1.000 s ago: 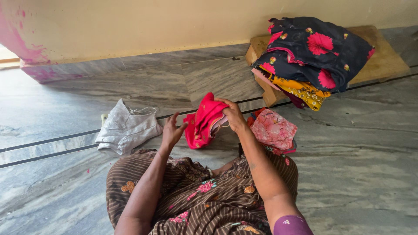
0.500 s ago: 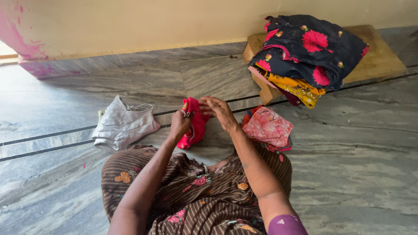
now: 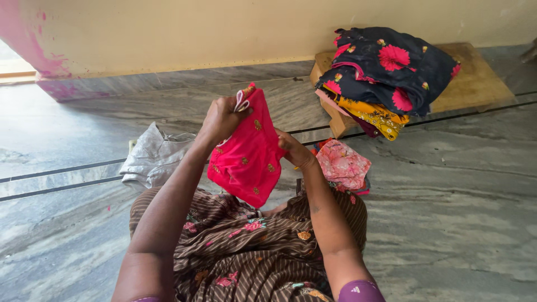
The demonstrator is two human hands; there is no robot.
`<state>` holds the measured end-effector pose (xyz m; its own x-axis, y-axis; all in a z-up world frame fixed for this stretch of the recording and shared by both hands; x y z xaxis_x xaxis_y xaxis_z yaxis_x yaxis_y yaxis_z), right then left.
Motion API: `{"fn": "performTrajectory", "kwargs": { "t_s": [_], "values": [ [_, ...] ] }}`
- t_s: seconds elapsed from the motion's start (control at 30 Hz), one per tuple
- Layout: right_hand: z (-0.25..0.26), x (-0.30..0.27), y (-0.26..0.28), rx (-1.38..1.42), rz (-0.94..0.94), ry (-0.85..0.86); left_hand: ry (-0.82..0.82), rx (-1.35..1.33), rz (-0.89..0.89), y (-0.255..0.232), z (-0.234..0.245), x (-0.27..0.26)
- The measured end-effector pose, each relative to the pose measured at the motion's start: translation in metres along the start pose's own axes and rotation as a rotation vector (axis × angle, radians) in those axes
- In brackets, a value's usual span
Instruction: The person sits on the floor and folds various garments one by one, including shirts, pants, and patterned fabrics. They place each folded item into a neat stack on a small wooden stool beside them.
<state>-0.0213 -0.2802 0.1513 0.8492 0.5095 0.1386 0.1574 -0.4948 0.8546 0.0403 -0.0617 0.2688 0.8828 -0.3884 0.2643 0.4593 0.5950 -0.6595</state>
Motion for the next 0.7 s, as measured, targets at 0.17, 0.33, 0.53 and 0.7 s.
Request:
{"fn": "performTrajectory", "kwargs": {
  "t_s": [0.17,0.33,0.53,0.7],
  "values": [
    [0.000,0.009,-0.001,-0.479,-0.012,-0.363,0.001,0.057,0.003,0.000,0.012,0.005],
    [0.021,0.029,-0.013,-0.833,0.458,-0.579,-0.061,-0.055,-0.093,0.012,0.013,0.014],
    [0.094,0.010,-0.079,-1.041,0.072,-0.414,0.114,0.030,-0.211,0.098,-0.055,-0.028],
    [0.108,0.008,-0.164,-1.421,-0.123,-0.030,0.442,0.284,-0.070,0.207,-0.164,-0.120]
  ]
}}
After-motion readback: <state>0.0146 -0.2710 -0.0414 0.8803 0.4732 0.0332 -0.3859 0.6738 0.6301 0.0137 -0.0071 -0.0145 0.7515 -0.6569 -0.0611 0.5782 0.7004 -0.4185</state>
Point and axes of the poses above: each hand's wrist, its own x-axis towards the middle knuckle, its own z-axis out of the back of the hand, y = z × x, the point moved 4 cm from there along x, towards the middle knuckle, and after that the axes turned 14 degrees about x, right-handed, at the moved point
